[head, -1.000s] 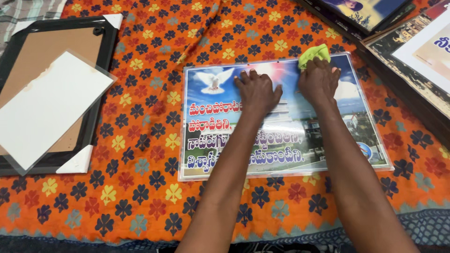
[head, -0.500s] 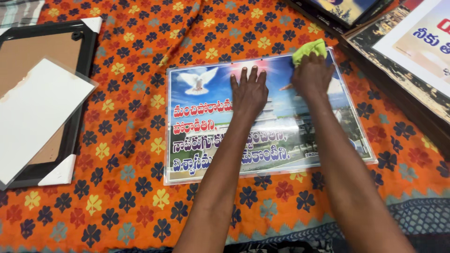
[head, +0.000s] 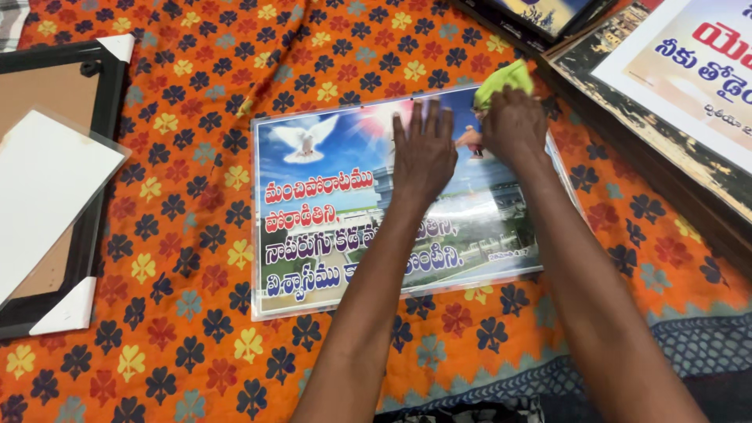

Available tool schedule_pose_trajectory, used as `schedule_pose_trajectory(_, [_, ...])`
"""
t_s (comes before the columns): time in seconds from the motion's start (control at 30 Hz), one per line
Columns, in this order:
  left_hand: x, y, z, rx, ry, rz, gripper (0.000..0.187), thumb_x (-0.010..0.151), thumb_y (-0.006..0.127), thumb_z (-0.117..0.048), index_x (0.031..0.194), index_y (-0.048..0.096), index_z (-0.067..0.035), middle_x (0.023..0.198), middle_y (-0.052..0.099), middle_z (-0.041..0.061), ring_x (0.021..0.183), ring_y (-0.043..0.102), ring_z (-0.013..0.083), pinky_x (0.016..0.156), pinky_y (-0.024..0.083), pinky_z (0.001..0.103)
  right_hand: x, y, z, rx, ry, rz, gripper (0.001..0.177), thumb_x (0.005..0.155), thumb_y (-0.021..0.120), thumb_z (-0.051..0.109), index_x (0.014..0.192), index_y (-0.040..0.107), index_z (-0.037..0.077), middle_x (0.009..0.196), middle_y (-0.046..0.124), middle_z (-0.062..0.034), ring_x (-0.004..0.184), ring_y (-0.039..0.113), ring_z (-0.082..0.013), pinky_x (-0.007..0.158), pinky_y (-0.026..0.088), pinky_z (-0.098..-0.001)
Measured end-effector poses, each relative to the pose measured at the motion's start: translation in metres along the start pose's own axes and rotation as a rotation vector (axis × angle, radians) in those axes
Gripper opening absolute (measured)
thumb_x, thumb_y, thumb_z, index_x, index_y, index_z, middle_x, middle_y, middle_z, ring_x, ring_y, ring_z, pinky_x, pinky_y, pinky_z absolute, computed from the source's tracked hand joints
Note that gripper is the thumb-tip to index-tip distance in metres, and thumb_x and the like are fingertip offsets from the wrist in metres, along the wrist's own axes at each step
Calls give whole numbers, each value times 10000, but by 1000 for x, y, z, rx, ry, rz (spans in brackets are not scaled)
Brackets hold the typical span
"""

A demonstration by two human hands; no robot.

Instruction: The person wipes the surface of several framed posters with a green cloth. They clean the front and back of each poster, handling them one at a time on a patterned fabric surface.

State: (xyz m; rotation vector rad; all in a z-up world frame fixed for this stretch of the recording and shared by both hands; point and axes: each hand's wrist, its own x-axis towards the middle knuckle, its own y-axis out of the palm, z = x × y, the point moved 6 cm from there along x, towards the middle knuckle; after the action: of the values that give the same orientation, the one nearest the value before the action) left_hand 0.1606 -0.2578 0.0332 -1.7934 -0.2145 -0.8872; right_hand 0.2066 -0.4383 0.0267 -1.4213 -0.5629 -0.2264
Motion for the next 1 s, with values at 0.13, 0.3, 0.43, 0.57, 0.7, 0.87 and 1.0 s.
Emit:
schedule_pose_trajectory(0.13, [-9, 23, 2, -157, -8, 318, 361, 974, 564, -235, 1279, 689, -87, 1478, 604, 143, 1437, 484, 380, 1192, 347, 599, -22, -16, 13, 195, -137, -38, 280, 900, 665, 140, 1137, 728, 2, 1297, 687, -243, 1150, 655, -395, 981, 505, -490])
schedule_pose_trajectory(0.3, [-5, 18, -8, -170, -169, 369, 529, 852, 599, -445, 1200, 702, -60, 1416, 562, 199, 1373, 431, 421, 1133, 270, 629, -36, -31, 9, 28, 90, -5, 201, 934, 671, 104, 1090, 748, 4, 1288, 705, -227, 1193, 674, -367, 1019, 495, -517])
schedule_pose_trajectory(0.43, [-6, 17, -17, -129, -196, 447, 641, 900, 522, -497, 1333, 601, -32, 1517, 473, 204, 1450, 346, 412, 1173, 202, 622, -39, -34, 22, 115, -26, 97, 293, 920, 676, 145, 1164, 737, -5, 1223, 704, -235, 1131, 669, -390, 989, 516, -474])
schedule_pose_trajectory(0.57, [-19, 13, -25, -93, -165, 333, 671, 919, 501, -453, 1425, 468, -14, 1551, 421, 205, 1475, 273, 402, 1187, 123, 627, -44, -38, 28, 230, -91, -27, 320, 911, 665, 146, 1178, 735, -16, 1303, 686, -233, 1206, 647, -383, 1036, 492, -469])
schedule_pose_trajectory(0.7, [-23, 0, -42, 74, 40, 226, 552, 935, 513, -202, 1474, 536, -89, 1573, 479, 136, 1530, 328, 353, 1250, 188, 628, -47, -27, 16, -5, 214, 147, 257, 987, 644, 157, 1159, 725, -15, 1307, 680, -215, 1280, 621, -368, 1105, 443, -529])
schedule_pose_trajectory(0.87, [-21, 2, -43, -174, -88, 446, 426, 960, 511, -207, 1340, 672, -101, 1524, 548, 127, 1485, 422, 364, 1223, 295, 623, -80, -52, 29, 179, -5, 82, 331, 917, 662, 145, 1201, 705, -20, 1375, 630, -256, 1294, 570, -432, 1073, 443, -509])
schedule_pose_trajectory(1.0, [-22, 3, -51, -221, -222, 586, 616, 928, 534, -510, 1317, 625, -42, 1527, 455, 206, 1466, 322, 442, 1179, 196, 662, -100, -71, 32, 145, -11, 31, 329, 928, 661, 153, 1207, 703, -17, 1344, 637, -267, 1266, 582, -431, 1073, 434, -543])
